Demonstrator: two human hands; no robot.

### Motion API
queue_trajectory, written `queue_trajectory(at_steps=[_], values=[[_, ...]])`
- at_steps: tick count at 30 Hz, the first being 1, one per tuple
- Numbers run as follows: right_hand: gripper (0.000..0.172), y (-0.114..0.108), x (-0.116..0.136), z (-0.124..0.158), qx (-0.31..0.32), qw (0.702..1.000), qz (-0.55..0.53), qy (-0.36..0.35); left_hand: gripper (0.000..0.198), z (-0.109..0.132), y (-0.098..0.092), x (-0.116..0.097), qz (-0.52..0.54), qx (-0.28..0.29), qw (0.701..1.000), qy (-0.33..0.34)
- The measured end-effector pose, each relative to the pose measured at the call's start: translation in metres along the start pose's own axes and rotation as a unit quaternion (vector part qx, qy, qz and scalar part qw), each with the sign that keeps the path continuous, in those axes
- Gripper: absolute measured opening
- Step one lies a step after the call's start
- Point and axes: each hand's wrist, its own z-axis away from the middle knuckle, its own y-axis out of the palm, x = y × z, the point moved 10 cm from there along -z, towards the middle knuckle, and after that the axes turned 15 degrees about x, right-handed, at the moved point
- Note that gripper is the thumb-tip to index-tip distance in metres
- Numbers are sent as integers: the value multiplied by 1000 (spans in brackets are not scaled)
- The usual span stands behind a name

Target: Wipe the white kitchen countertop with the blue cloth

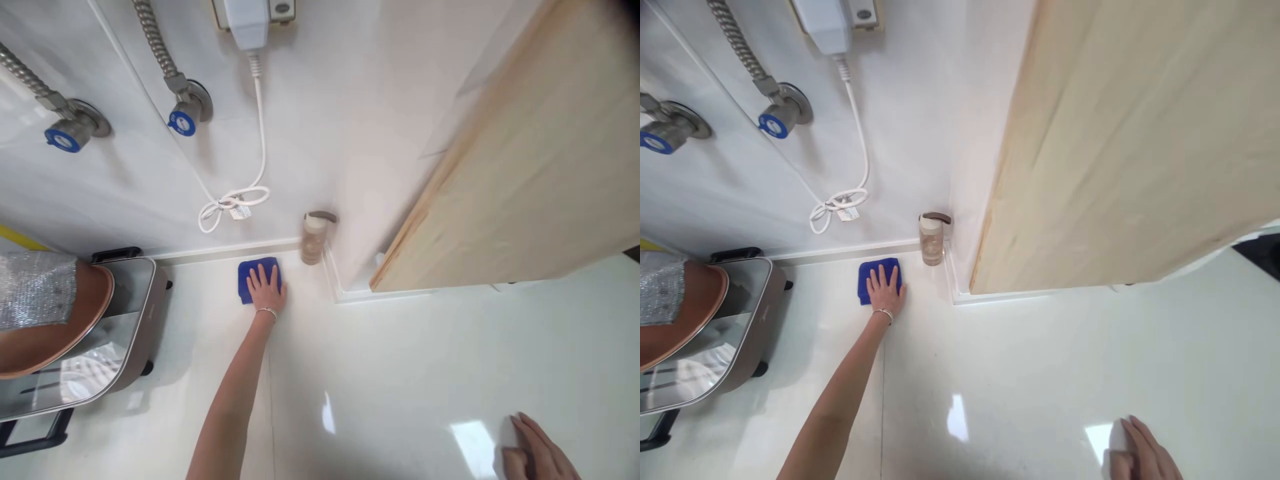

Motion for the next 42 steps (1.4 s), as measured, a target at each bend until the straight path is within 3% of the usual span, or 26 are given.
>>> queue_trajectory(at_steps=[7,12,18,25,29,31,34,42], values=[[59,5,-10,2,-21,1000,3,20,64,47,28,-89,12,9,996,92],[57,5,-7,3,-44,999,-3,-15,63,85,36,-125,13,-3,988,151],[55,6,-7,6,-76,996,-7,-47,63,144,39,-123,-6,-29,981,191],[54,9,-8,6,-88,995,-1,-47,72,245,52,-95,-40,-54,969,237],[54,9,-8,7,-94,994,1,-49,72,280,53,-78,-55,-40,962,264],[54,9,-8,7,-92,995,3,-46,70,283,52,-72,-57,-28,959,276],[54,10,-8,7,-84,996,3,-43,69,266,45,-63,-52,-20,961,270],[51,7,-8,6,-79,996,-1,-42,53,165,19,-48,-35,-21,980,195]])
